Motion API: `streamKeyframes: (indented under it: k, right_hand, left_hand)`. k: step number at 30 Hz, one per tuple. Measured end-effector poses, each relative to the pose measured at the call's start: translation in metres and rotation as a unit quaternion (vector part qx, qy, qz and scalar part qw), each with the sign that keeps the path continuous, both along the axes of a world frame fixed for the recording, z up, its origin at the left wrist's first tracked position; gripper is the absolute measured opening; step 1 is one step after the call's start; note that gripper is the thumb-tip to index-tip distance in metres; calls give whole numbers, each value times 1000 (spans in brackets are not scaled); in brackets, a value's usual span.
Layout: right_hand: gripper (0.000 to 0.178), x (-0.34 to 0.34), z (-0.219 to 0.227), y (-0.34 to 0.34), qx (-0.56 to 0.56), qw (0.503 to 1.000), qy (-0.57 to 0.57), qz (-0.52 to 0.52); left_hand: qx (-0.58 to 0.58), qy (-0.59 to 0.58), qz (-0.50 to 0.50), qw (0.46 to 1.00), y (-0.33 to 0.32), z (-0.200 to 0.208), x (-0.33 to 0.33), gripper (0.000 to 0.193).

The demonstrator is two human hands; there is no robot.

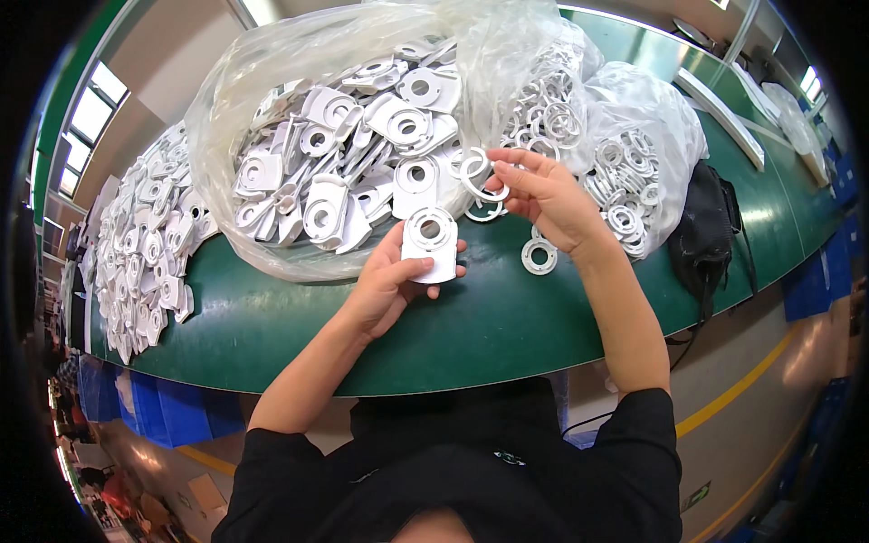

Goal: The worker is assembling small white rings into plastic housings on a factory workbench.

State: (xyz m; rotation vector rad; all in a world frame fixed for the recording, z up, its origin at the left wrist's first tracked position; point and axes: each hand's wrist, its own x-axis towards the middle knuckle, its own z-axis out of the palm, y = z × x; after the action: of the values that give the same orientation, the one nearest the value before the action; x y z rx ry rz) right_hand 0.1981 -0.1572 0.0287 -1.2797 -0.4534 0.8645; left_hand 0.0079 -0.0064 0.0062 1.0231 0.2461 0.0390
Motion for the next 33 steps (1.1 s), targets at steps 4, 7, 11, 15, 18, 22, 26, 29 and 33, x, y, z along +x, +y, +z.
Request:
streamKeyframes:
  k: [4, 7, 11, 15, 18, 22, 26, 29, 33]
  right_hand:
    - [23, -23, -4, 11, -7, 999, -41, 28]
    - [21, -37, -10, 17, 10, 993, -106, 49]
    - [17, -43, -11, 21, 0, 978, -203, 41]
    - [15, -43, -13, 22, -17, 976, -212, 45]
    - [17, -44, -12, 21, -16, 976, -213, 50]
    - [18, -45, -13, 21, -26, 969, -234, 72]
    - [17, -55, -13, 24, -1, 962, -272, 14]
    - [16, -47, -16, 20, -38, 945, -317, 71]
    - [13, -40, -7, 16, -47, 953, -269, 130]
  left_hand:
    - [14, -3, 1, 1000, -3, 0, 0, 53]
    - [29, -4, 5, 1000, -5, 1, 0, 53]
    - [30, -11, -4, 999, -5, 0, 0, 55]
    - [43, -20, -22, 999, -4, -1, 0, 55]
    - [-19, -9, -25, 999, -4, -2, 0, 49]
    - [39, -15, -16, 999, -4, -7, -1, 42]
    - [111, -1, -11, 994, -2, -5, -1, 40]
    - [197, -31, -34, 979, -10, -6, -3, 39]
    - [275, 11, -16, 961, -12, 1, -5, 26]
